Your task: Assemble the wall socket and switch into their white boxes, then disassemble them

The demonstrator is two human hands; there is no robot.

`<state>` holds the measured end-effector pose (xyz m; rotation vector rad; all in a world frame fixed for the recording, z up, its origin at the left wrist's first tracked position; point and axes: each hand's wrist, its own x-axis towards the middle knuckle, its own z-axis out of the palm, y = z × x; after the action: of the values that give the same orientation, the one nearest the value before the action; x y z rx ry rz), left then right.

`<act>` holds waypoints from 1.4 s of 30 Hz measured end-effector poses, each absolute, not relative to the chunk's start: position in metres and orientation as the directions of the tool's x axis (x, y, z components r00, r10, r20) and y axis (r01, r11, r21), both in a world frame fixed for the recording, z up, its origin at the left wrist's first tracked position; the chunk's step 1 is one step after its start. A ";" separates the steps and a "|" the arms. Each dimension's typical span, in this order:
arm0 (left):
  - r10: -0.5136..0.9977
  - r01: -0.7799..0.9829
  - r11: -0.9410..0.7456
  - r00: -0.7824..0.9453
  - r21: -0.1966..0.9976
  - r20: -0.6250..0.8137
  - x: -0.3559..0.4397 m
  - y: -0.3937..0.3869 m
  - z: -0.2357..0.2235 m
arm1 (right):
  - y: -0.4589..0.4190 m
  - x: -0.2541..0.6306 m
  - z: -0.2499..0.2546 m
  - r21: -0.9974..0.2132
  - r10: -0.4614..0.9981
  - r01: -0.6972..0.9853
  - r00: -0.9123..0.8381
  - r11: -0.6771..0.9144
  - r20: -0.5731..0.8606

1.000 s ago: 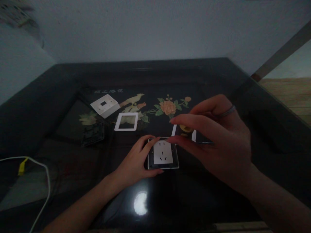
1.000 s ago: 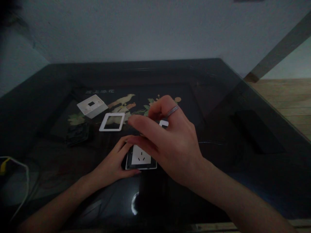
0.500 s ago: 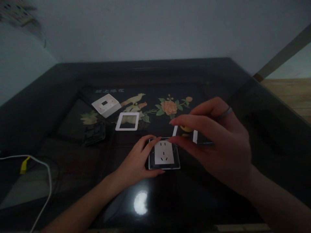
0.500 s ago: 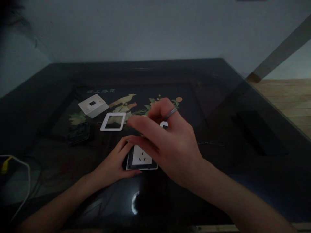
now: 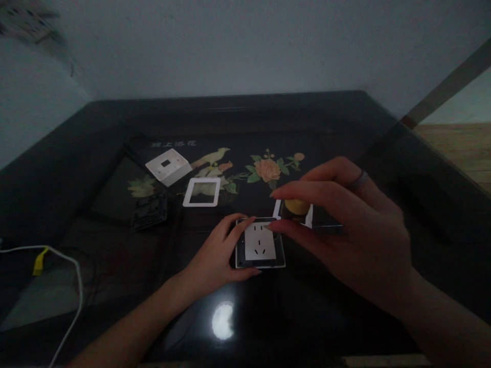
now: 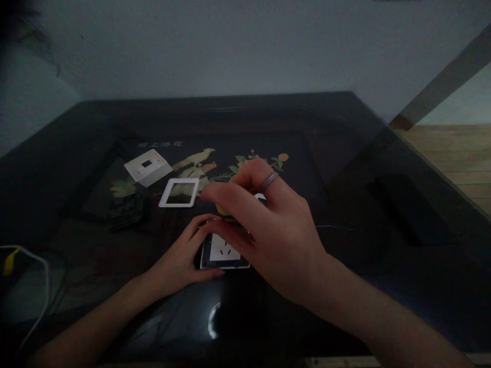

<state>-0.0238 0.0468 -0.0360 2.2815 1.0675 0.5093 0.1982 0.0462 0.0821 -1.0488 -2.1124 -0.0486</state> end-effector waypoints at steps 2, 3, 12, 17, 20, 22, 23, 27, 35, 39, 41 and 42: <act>0.789 0.579 -0.517 0.608 0.630 0.088 -0.024 0.046 -0.036 | 0.045 0.200 0.085 -0.322 0.695 0.680 -0.386 0.658 0.606; 0.789 0.581 -0.515 0.608 0.630 0.084 -0.024 0.046 -0.036 | 0.045 0.201 0.087 -0.354 0.711 0.660 -0.408 0.663 0.572; 0.783 0.572 -0.532 0.613 0.624 0.106 -0.025 0.047 -0.038 | 0.046 0.200 0.084 -0.293 0.681 0.685 -0.401 0.667 0.613; 0.794 0.577 -0.508 0.601 0.640 0.088 -0.025 0.047 -0.035 | 0.044 0.202 0.087 -0.346 0.719 0.677 -0.401 0.650 0.568; 0.797 0.578 -0.493 0.600 0.650 0.071 -0.025 0.047 -0.033 | 0.043 0.207 0.095 -0.464 0.767 0.613 -0.473 0.640 0.433; 0.799 0.581 -0.490 0.597 0.650 0.069 -0.025 0.047 -0.033 | 0.042 0.206 0.096 -0.492 0.766 0.587 -0.499 0.643 0.406; 0.801 0.583 -0.489 0.595 0.649 0.069 -0.025 0.046 -0.033 | 0.042 0.205 0.094 -0.483 0.761 0.588 -0.496 0.649 0.418; 0.801 0.587 -0.495 0.594 0.640 0.075 -0.025 0.046 -0.035 | 0.042 0.196 0.086 -0.387 0.749 0.673 -0.398 0.631 0.529; 0.796 0.594 -0.496 0.603 0.633 0.058 -0.024 0.047 -0.034 | 0.044 0.203 0.093 -0.496 0.776 0.597 -0.473 0.630 0.416; 0.792 0.583 -0.507 0.605 0.635 0.078 -0.024 0.047 -0.033 | 0.046 0.200 0.087 -0.382 0.735 0.661 -0.403 0.646 0.545; 0.796 0.587 -0.501 0.601 0.636 0.072 -0.024 0.047 -0.033 | 0.047 0.197 0.085 -0.320 0.716 0.705 -0.375 0.633 0.589; 0.796 0.590 -0.500 0.601 0.635 0.069 -0.025 0.047 -0.033 | 0.046 0.196 0.085 -0.314 0.714 0.707 -0.378 0.634 0.589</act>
<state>-0.0245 0.0466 -0.0333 2.2625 1.0921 0.4793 0.1960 0.0462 0.0852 -1.1046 -2.1428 0.0122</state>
